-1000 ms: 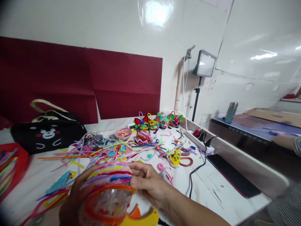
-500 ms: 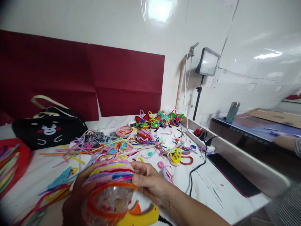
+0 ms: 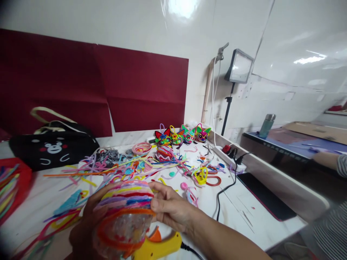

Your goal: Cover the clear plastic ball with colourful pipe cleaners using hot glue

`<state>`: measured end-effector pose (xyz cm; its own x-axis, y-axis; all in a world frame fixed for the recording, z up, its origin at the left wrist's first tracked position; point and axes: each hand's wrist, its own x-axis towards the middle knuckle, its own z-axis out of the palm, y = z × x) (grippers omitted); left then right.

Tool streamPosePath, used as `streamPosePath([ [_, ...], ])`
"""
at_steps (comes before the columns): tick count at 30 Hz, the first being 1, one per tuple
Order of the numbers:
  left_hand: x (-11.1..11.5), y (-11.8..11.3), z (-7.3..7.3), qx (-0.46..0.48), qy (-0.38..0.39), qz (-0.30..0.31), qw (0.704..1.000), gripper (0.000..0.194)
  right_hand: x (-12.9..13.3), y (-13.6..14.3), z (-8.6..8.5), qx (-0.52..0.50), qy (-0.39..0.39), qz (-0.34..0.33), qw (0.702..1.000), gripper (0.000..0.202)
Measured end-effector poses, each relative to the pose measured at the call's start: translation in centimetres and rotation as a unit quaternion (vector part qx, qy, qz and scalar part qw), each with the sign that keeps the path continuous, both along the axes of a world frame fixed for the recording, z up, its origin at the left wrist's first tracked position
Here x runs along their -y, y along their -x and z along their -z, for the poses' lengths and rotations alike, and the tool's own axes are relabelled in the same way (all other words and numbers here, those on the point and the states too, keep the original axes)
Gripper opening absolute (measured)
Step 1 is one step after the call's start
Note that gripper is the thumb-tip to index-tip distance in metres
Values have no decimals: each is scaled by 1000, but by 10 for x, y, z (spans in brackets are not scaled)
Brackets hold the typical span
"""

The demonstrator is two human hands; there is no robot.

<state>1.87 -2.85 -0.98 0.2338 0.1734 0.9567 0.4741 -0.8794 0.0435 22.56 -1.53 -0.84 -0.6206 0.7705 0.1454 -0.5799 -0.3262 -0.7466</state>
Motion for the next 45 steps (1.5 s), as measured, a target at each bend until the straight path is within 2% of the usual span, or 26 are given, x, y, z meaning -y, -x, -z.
streamPosePath([
  [3,-1,0,1,8,3,14,1000,75,0,0,0,1,3,7,1000,68],
  [12,-5,1,-2,-1,0,1,1000,69,-1,1,0,-9,-14,16,1000,65],
  [23,-10,0,-4,-20,29,26,999,71,-4,-2,0,-4,-4,39,999,64],
  [38,-19,9,8,-27,13,-24,999,73,-7,-3,-3,21,11,67,997,60],
  [45,-19,10,5,-60,-4,-27,998,75,-8,-4,-2,31,16,75,997,58],
])
